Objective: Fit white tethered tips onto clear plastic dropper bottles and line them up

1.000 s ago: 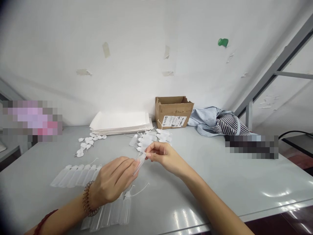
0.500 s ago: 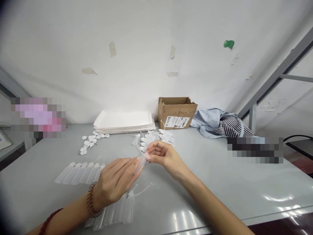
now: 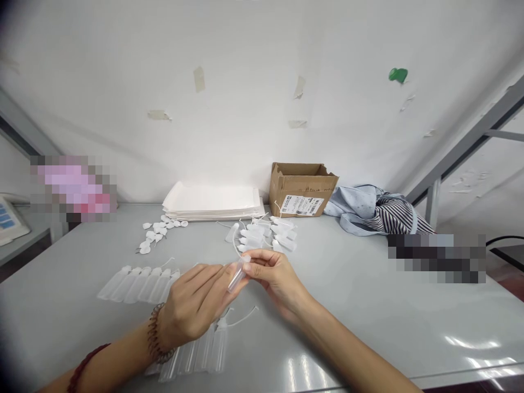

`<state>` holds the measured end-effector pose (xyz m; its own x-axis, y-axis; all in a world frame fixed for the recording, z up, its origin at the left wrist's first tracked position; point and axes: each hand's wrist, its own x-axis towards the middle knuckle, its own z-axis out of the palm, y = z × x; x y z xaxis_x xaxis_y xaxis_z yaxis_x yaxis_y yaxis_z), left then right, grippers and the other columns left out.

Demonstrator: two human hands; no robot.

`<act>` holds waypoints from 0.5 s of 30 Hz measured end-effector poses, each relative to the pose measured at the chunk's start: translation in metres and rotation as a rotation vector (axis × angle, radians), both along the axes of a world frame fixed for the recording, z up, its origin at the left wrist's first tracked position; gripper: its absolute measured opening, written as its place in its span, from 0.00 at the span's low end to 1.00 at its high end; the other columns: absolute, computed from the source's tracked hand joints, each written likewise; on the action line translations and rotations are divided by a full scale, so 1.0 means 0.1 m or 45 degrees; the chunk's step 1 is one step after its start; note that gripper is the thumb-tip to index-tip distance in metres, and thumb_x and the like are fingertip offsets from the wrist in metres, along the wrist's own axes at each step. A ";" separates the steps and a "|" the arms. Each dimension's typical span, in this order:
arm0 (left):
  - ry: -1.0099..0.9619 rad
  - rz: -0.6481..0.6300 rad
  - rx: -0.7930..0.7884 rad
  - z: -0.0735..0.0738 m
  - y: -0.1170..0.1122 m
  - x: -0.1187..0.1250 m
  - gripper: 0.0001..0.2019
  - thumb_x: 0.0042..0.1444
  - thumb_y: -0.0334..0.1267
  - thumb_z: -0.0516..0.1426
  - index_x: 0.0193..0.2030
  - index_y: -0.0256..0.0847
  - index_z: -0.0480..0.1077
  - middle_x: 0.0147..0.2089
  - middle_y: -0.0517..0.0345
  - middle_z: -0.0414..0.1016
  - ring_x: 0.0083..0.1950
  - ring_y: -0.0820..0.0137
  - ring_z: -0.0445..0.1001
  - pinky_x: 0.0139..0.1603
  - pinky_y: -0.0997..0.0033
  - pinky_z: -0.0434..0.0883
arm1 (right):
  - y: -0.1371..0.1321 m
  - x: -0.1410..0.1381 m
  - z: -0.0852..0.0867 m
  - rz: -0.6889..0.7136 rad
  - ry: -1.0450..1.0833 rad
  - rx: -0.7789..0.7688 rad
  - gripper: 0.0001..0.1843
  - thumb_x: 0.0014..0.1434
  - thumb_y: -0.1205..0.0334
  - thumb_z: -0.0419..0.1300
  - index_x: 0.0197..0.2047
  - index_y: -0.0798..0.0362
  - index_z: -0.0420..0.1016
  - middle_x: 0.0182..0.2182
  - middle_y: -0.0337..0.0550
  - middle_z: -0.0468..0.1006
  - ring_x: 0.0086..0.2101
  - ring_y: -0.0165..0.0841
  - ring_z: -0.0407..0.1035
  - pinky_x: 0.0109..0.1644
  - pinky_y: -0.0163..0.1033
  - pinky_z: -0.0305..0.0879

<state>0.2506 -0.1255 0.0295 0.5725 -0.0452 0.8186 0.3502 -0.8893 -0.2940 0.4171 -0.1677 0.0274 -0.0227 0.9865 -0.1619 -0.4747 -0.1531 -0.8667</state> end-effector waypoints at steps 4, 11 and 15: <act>0.034 0.001 0.031 0.00 0.03 0.01 0.11 0.51 0.25 0.63 0.41 0.21 0.70 0.30 0.44 0.79 0.28 0.66 0.75 0.23 0.67 0.68 | -0.03 -0.05 -0.01 0.016 0.026 0.030 0.11 0.46 0.63 0.71 0.36 0.54 0.80 0.26 0.36 0.78 0.27 0.26 0.70 0.39 0.34 0.63; 0.260 -0.041 -0.174 0.07 0.12 -0.01 0.06 0.56 0.28 0.59 0.40 0.26 0.71 0.24 0.53 0.75 0.23 0.69 0.71 0.21 0.70 0.66 | -0.07 -0.09 -0.01 -0.078 -0.173 0.038 0.16 0.50 0.58 0.68 0.42 0.54 0.80 0.30 0.41 0.80 0.33 0.32 0.72 0.47 0.41 0.66; 0.500 -0.030 -1.027 0.31 0.48 -0.39 0.14 0.56 0.42 0.58 0.47 0.40 0.71 0.39 0.55 0.80 0.33 0.69 0.76 0.34 0.72 0.72 | -0.08 0.00 0.03 -0.297 -0.605 0.227 0.15 0.51 0.56 0.66 0.42 0.52 0.79 0.32 0.42 0.81 0.34 0.36 0.74 0.44 0.44 0.70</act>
